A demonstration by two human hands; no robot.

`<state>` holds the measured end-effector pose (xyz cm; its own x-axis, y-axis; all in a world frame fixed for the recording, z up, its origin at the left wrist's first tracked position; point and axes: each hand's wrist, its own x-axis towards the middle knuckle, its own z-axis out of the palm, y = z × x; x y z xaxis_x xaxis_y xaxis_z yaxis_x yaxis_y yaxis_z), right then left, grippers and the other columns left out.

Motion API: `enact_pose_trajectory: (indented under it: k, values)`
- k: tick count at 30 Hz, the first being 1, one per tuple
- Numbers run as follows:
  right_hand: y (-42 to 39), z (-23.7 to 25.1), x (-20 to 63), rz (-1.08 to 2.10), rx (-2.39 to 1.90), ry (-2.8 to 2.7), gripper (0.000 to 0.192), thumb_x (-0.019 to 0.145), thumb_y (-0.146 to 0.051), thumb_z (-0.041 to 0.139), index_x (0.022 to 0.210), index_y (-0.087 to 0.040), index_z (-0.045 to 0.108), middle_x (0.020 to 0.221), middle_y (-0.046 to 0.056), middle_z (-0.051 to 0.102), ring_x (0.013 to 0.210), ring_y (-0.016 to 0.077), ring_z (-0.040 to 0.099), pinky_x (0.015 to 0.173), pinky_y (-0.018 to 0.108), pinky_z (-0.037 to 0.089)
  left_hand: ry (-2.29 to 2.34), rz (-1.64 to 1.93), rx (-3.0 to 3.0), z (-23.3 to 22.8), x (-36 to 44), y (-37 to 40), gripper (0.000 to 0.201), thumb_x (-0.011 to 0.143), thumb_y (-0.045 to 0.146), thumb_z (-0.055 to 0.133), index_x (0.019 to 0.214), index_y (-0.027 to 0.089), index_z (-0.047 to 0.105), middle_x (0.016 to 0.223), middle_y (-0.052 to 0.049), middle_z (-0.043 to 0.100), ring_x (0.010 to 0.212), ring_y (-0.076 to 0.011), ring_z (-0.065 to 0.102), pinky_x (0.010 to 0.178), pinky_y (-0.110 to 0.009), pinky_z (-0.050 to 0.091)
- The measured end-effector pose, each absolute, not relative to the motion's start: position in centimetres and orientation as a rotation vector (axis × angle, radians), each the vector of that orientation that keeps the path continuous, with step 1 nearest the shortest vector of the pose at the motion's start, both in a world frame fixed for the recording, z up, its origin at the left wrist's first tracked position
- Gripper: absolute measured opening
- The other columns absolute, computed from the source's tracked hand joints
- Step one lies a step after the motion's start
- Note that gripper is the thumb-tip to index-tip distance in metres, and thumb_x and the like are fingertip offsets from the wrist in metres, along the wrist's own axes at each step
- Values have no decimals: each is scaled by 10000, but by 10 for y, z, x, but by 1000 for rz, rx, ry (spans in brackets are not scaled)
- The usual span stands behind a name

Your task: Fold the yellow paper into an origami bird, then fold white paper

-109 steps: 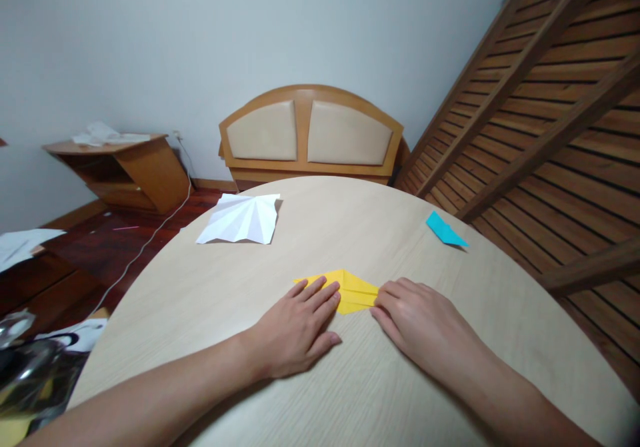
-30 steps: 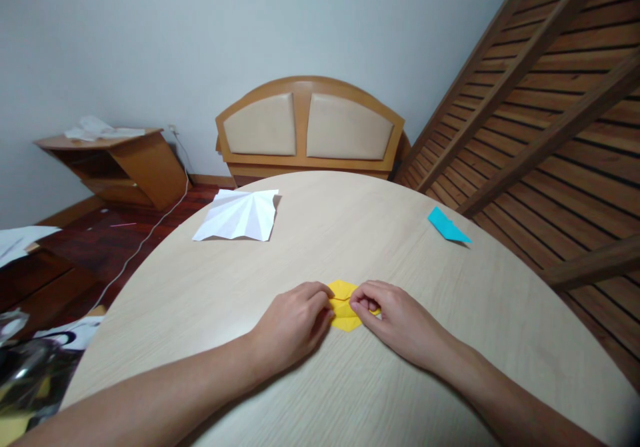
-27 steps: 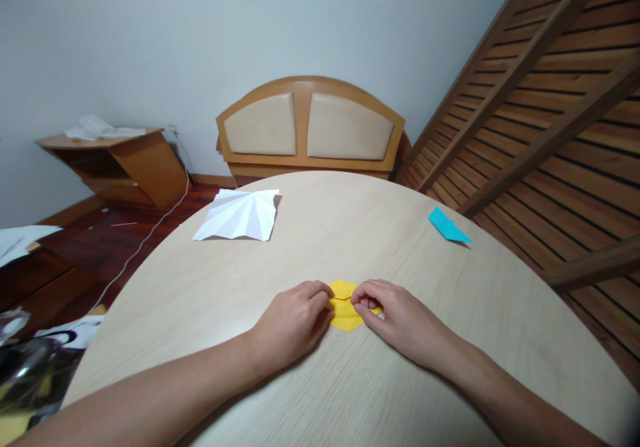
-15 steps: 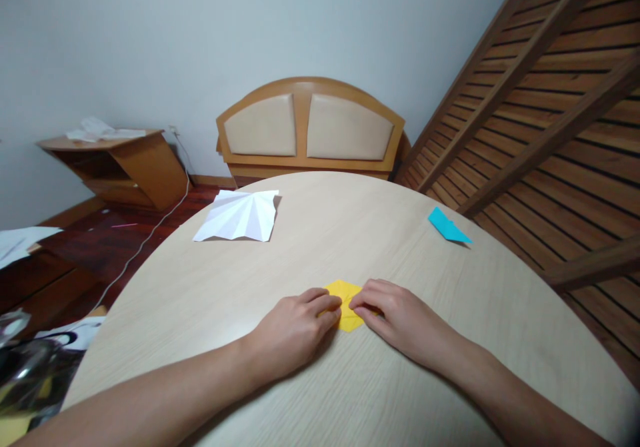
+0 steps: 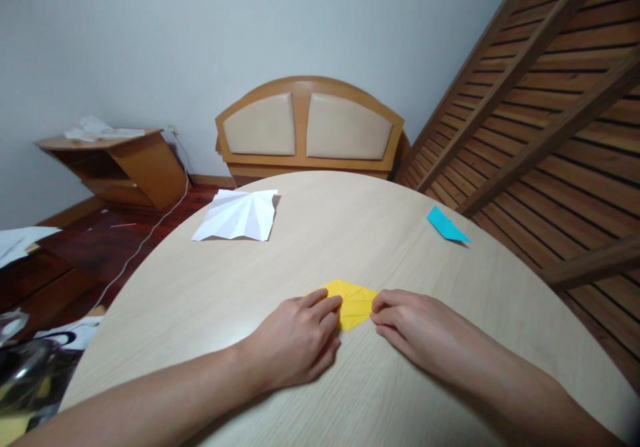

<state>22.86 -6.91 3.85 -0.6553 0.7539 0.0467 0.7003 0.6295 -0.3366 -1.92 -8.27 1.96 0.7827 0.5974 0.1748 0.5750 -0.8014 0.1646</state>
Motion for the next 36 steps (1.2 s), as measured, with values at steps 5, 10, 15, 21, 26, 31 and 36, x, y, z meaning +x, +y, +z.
enact_pose_trajectory:
  k: [5,10,15,21,26,31,36]
  values:
    - [-82,36,221,178,-1338,-2734,182,926,-182,560,951,-182,740,930,99,751,827,261,722,760,364,571,974,220,2858,25,-19,-89,399,967,449,539,1167,110,608,1381,-183,589,1295,-357,548,1027,-479,517]
    - [-103,16,202,-223,-1287,-2692,411,898,-370,627,1215,-112,664,1204,219,705,1085,394,662,936,553,533,1035,219,2846,18,-16,-95,600,993,566,451,1301,63,563,1450,-233,527,1381,-391,463,1106,-518,428]
    - [-106,4,203,-369,-1390,-2674,529,901,-461,602,1313,-129,621,1343,219,644,1175,390,631,947,556,536,1047,233,2824,8,-19,-91,726,1015,595,368,1502,56,379,1580,-202,367,1481,-349,320,1196,-492,313]
    - [-102,18,218,-316,-1550,-2739,495,866,-424,682,1260,-125,675,1260,231,690,1078,395,685,847,525,597,1066,198,2749,9,-20,-90,806,992,655,365,1523,50,351,1607,-211,292,1499,-362,263,1204,-508,290]
    - [-102,22,218,-197,-1594,-2720,509,848,-390,701,1265,-100,671,1279,256,673,1105,417,676,827,528,604,1050,186,2745,11,-19,-89,824,985,666,372,1519,39,357,1603,-228,283,1502,-368,248,1206,-514,284]
    - [-102,25,218,-220,-1626,-2765,546,862,-405,685,1289,-66,654,1310,278,645,1141,411,665,829,509,610,1044,200,2760,10,-20,-89,825,978,670,391,1504,35,378,1597,-236,294,1499,-370,260,1201,-521,294]
    - [-102,33,211,-147,-1706,-2735,583,865,-364,694,1386,-128,586,1311,215,667,1142,373,669,850,488,608,1031,155,2775,12,-19,-88,827,977,672,389,1490,23,396,1590,-248,302,1494,-384,265,1191,-535,309]
